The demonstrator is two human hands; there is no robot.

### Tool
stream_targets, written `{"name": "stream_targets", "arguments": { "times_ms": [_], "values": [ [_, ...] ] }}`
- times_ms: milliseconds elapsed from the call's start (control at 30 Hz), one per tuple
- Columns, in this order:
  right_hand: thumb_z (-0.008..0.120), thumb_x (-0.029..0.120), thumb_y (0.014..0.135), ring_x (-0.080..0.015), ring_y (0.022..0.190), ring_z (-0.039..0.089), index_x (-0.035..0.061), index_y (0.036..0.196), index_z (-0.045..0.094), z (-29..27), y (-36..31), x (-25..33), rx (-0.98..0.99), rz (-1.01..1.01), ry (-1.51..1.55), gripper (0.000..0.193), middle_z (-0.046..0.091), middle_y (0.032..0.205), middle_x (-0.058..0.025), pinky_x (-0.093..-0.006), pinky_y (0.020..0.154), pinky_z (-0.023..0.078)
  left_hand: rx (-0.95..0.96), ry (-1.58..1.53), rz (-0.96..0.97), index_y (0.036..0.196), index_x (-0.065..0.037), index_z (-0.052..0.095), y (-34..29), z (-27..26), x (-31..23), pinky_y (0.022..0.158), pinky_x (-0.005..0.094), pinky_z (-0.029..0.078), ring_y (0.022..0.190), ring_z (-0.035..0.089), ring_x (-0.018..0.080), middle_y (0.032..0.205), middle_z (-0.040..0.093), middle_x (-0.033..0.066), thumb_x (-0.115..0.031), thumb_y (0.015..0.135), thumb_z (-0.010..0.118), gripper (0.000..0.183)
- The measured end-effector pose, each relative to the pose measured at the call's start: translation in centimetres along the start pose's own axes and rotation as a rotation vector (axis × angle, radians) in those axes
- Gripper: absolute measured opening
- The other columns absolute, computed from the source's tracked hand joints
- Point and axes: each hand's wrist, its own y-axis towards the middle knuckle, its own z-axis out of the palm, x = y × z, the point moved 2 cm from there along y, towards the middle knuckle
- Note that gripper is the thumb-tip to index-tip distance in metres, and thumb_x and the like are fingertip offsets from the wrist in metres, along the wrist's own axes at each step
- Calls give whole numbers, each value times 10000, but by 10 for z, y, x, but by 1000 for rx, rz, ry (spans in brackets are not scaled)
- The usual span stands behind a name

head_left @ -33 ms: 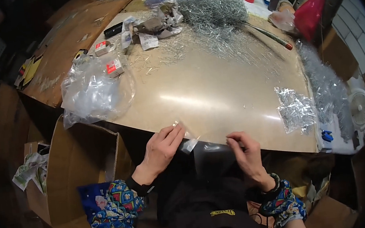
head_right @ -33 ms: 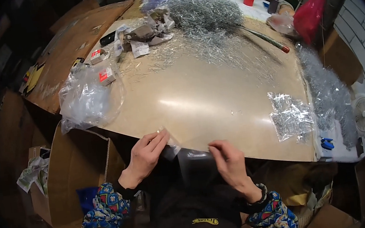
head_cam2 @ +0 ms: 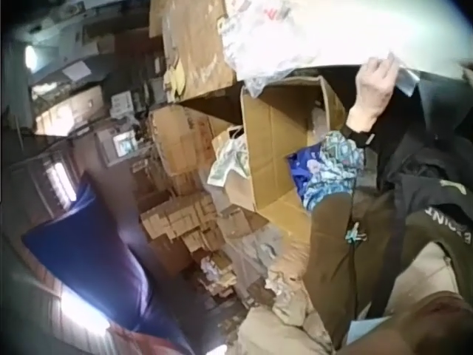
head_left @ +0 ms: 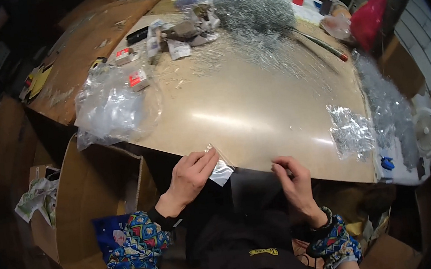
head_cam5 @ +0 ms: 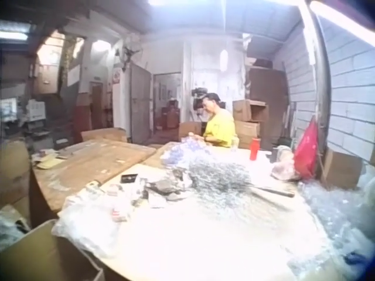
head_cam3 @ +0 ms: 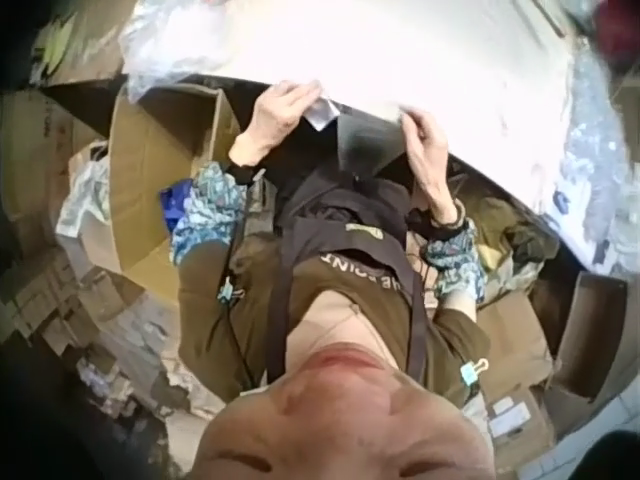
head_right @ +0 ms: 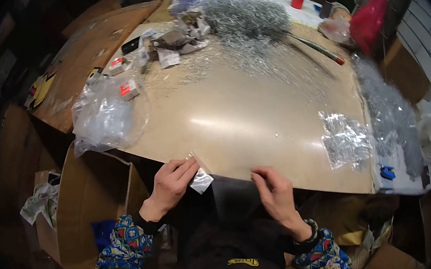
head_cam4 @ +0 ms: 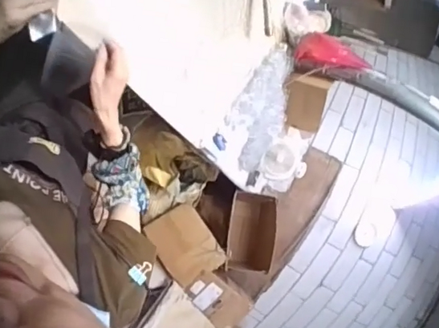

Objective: Packaging small metal pins and decorative metallic tinsel into plastic bags at a workbench.

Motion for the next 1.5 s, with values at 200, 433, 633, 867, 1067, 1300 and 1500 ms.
{"name": "stream_targets", "arguments": {
  "times_ms": [200, 433, 633, 867, 1067, 1300, 1500],
  "values": [
    [589, 29, 893, -99, 805, 587, -8, 983, 628, -12, -5, -6, 25, 202, 367, 105, 628, 858, -33, -222, 735, 467, -139, -31, -62, 963, -6, 669, 26, -21, 41, 696, 357, 529, 827, 630, 276, 921, 670, 112, 40, 687, 568, 297],
    [596, 39, 898, -83, 791, 542, -5, 939, 606, -7, -7, -1, 69, 103, 317, 61, 584, 863, -12, -210, 728, 445, 621, 938, -320, 979, 12, 659, 37, -35, 170, 906, 397, 449, 950, 618, 300, 1050, 633, 168, -80, 752, 565, 262],
    [538, 13, 908, -190, 779, 621, -14, 952, 575, -18, 12, 20, 214, -53, 66, 63, 610, 821, -108, -279, 714, 491, 401, 364, -372, 1148, 59, 592, 83, -42, 81, 914, 421, 474, 1100, 574, 336, 1328, 495, 217, -118, 830, 600, 364],
    [632, 91, 873, -183, 746, 621, 3, 985, 625, -13, 15, 27, 384, -96, 164, 143, 640, 855, -106, -290, 651, 489, 404, -1284, -821, 1068, 31, 596, 38, 4, -63, 661, 215, 527, 753, 627, 86, 879, 651, 59, -82, 916, 601, 190],
    [650, 115, 872, -84, 685, 565, -7, 951, 653, -16, -17, 7, 458, 155, 301, 145, 637, 776, -55, -229, 620, 459, 594, -1583, -1032, 956, -14, 581, -3, 18, -76, 399, 183, 395, 438, 514, 53, 613, 585, 18, -201, 944, 577, 188],
    [647, 150, 854, -265, 846, 634, 18, 949, 674, 5, -86, -57, 995, 61, 110, 165, 642, 874, -120, -344, 744, 499, 827, -897, -246, 888, -5, 610, -63, 29, -77, 647, 346, 502, 752, 637, 271, 790, 630, 119, -174, 855, 646, 176],
    [659, 116, 829, -294, 762, 604, 11, 942, 673, 17, -97, -89, 582, -31, -186, 155, 608, 817, -134, -360, 653, 484, 571, -768, -379, 925, 2, 625, -97, 64, -63, 662, 317, 510, 750, 648, 283, 839, 647, 133, -94, 840, 647, 130]
  ]
}}
